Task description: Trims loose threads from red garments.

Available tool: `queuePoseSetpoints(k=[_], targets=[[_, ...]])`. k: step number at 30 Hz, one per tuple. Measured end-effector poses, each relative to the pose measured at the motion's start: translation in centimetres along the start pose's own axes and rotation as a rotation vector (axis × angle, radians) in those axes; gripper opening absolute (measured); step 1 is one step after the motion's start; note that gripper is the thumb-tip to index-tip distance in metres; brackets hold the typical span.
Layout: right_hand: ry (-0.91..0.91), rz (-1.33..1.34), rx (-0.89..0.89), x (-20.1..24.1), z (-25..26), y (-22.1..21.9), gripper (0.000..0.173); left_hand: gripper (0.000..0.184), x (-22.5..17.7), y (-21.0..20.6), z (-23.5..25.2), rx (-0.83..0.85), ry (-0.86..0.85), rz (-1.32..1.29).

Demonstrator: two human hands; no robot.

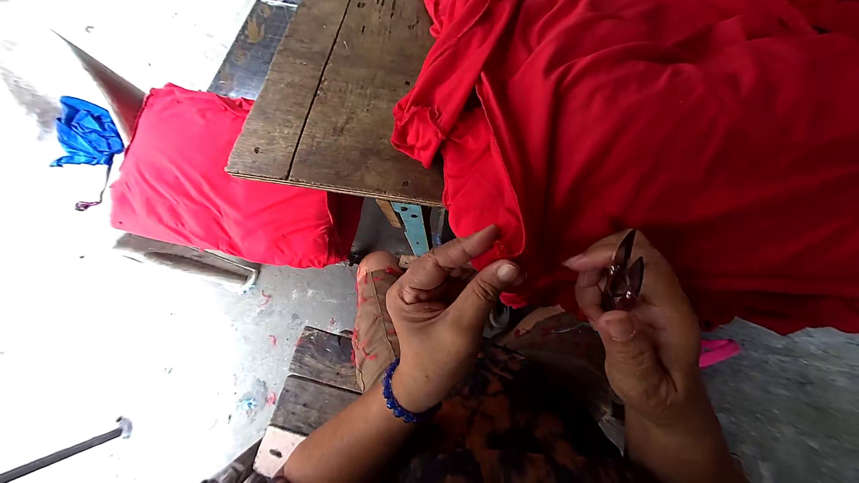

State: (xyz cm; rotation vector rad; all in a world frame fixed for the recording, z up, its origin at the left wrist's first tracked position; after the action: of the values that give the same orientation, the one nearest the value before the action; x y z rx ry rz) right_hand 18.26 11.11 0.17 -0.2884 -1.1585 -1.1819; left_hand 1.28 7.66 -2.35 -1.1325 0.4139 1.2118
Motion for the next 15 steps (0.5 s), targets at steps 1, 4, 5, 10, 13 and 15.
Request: queuePoseSetpoints(k=[1, 4, 5, 10, 13, 15], targets=[[-0.006, -0.006, 0.003, 0.3, -0.1, 0.0, 0.033, 0.025, 0.0, -0.1, -0.1, 0.017, -0.024, 0.005], [-0.014, -0.071, -0.024, 0.7, -0.5, 0.0, 0.027, 0.016, 0.0, -0.1, -0.4, 0.038, -0.077, 0.032], [-0.016, -0.082, -0.04, 0.7, -0.7, 0.0, 0.026, 0.015, 0.0, 0.0, -0.4, 0.032, -0.08, 0.044], [-0.004, -0.126, -0.116, 0.6, -1.3, -0.2, 0.019, 0.01, -0.3, -0.1, -0.7, 0.075, -0.163, 0.124], [0.009, -0.217, -0.109, 0.6, -1.5, -0.5, 0.022, 0.007, -0.3, -0.2, -0.8, 0.078, -0.172, 0.101], [0.031, -0.296, -0.104, 0.7, -1.6, -0.6, 0.024, 0.008, -0.2, -0.2, -0.9, 0.07, -0.139, 0.049]])
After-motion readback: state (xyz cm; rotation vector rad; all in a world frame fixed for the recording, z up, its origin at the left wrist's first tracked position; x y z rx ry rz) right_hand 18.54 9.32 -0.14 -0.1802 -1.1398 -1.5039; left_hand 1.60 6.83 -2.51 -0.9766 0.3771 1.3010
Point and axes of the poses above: each hand's wrist, its own z-axis towards the middle knuckle, its own y-axis out of the back of the hand, x = y × z, the point moved 8 cm from there along z, towards the middle knuckle, and after that the axes turned 6 degrees about x, right-handed, at the moved point
